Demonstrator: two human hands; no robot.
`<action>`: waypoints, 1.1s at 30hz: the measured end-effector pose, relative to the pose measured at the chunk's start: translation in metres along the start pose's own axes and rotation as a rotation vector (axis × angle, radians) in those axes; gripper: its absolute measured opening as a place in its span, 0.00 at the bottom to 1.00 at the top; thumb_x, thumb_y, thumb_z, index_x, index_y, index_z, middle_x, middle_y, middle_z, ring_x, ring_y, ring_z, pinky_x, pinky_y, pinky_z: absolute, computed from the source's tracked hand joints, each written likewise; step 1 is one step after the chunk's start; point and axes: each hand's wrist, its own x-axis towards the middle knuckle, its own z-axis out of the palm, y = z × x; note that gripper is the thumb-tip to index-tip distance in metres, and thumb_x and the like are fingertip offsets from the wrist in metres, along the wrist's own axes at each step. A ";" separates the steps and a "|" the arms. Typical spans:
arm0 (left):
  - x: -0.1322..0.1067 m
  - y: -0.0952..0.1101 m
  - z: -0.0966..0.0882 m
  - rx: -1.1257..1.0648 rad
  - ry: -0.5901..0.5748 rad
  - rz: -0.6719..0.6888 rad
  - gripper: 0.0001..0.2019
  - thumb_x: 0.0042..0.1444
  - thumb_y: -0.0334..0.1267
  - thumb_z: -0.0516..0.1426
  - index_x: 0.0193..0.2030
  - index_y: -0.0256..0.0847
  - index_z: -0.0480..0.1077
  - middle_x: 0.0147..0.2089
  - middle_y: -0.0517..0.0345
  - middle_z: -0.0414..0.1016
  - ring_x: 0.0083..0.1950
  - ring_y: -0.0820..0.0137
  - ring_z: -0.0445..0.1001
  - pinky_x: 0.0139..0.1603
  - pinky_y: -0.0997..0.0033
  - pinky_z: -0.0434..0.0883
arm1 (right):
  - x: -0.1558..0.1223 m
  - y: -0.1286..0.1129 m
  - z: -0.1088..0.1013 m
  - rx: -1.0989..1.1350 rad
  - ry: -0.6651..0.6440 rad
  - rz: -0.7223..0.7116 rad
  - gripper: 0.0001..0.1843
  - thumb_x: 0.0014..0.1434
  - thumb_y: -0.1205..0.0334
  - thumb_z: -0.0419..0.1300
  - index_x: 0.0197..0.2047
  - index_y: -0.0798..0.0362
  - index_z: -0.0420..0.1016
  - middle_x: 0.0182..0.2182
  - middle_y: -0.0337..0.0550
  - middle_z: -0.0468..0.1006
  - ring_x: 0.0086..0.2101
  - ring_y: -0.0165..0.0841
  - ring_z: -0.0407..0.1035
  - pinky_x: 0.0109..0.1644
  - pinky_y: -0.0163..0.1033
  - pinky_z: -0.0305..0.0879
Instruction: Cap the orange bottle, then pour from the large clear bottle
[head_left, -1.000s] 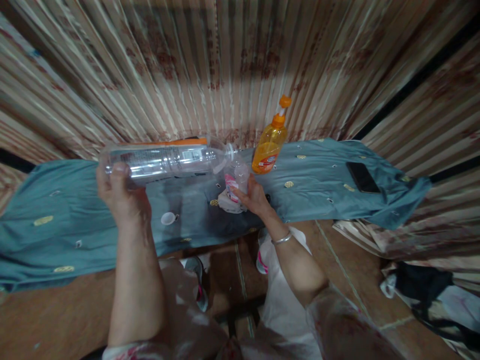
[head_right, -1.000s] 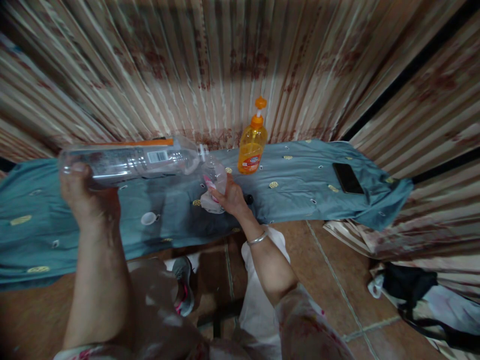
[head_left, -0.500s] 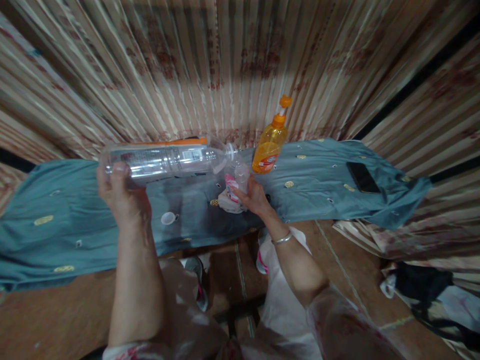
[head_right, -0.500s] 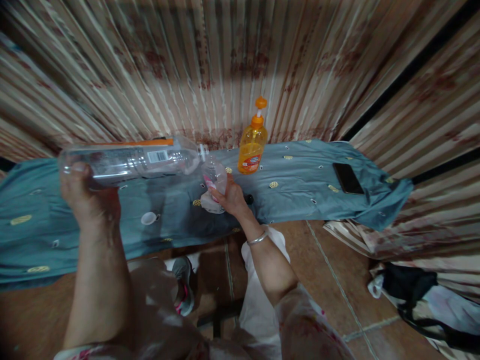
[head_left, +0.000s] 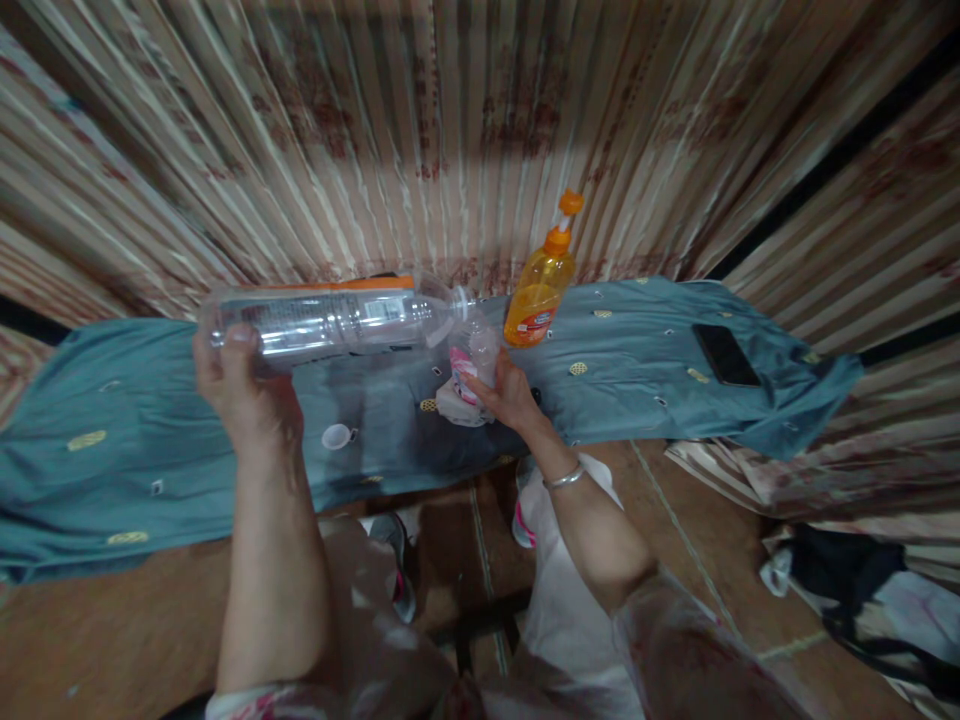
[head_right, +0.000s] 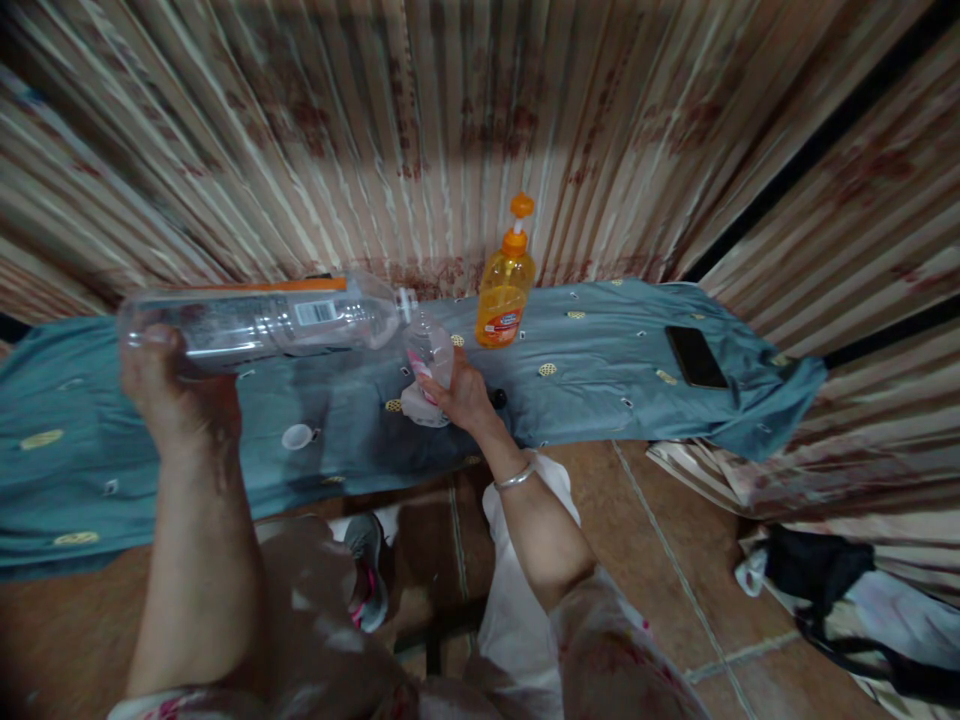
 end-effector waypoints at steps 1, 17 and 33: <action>0.000 0.000 0.000 0.002 0.001 0.004 0.22 0.38 0.50 0.67 0.40 0.43 0.76 0.39 0.63 0.71 0.47 0.66 0.74 0.64 0.52 0.69 | 0.000 0.000 0.000 -0.008 -0.003 0.006 0.37 0.59 0.41 0.64 0.62 0.56 0.63 0.47 0.58 0.84 0.49 0.51 0.79 0.54 0.53 0.74; -0.004 0.002 0.007 0.026 0.050 0.012 0.20 0.40 0.49 0.65 0.40 0.43 0.73 0.41 0.60 0.71 0.48 0.65 0.74 0.60 0.57 0.70 | 0.000 0.001 0.000 0.019 0.015 -0.013 0.36 0.58 0.42 0.66 0.62 0.56 0.65 0.48 0.58 0.83 0.48 0.49 0.79 0.53 0.51 0.74; -0.004 0.001 0.005 0.034 0.074 0.011 0.21 0.40 0.49 0.65 0.40 0.43 0.75 0.40 0.60 0.72 0.47 0.66 0.74 0.56 0.59 0.72 | 0.001 0.002 0.000 0.017 0.007 -0.020 0.36 0.58 0.42 0.66 0.61 0.57 0.66 0.48 0.59 0.83 0.48 0.50 0.79 0.52 0.51 0.74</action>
